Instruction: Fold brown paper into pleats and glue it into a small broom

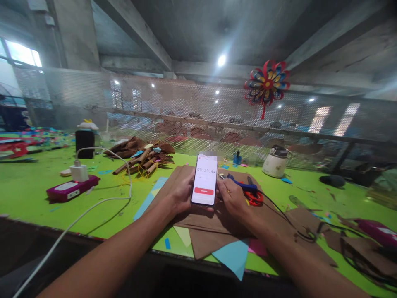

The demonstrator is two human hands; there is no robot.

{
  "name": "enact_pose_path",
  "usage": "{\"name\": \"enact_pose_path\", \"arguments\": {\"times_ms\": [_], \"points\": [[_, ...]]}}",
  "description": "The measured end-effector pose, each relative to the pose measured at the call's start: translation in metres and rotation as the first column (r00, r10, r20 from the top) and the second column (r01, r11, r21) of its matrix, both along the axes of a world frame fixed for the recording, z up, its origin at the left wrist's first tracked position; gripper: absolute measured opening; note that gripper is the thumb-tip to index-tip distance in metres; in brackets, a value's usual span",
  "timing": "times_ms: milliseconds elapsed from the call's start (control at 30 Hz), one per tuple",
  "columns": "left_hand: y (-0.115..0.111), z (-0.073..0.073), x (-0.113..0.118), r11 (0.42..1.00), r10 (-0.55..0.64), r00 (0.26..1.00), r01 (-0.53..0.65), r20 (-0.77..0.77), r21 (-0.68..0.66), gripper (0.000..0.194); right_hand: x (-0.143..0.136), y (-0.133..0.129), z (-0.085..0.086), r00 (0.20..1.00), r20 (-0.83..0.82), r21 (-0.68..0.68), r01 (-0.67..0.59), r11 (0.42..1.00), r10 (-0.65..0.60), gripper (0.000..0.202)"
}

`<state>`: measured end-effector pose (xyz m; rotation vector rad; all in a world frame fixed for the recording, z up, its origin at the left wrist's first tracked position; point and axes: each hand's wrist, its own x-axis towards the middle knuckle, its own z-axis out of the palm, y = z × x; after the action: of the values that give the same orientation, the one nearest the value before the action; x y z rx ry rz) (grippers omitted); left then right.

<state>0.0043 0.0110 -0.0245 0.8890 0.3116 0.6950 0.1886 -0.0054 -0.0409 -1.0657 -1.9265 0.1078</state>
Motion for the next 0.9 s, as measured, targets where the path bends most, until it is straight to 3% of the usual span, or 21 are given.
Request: {"name": "enact_pose_path", "arguments": {"times_ms": [900], "points": [[-0.0055, 0.0049, 0.001, 1.0, 0.014, 1.0, -0.014, 0.0, 0.0, 0.058, -0.0004, -0.0015, 0.0006, 0.998, -0.054, -0.032, -0.035, 0.999, 0.033, 0.038]]}}
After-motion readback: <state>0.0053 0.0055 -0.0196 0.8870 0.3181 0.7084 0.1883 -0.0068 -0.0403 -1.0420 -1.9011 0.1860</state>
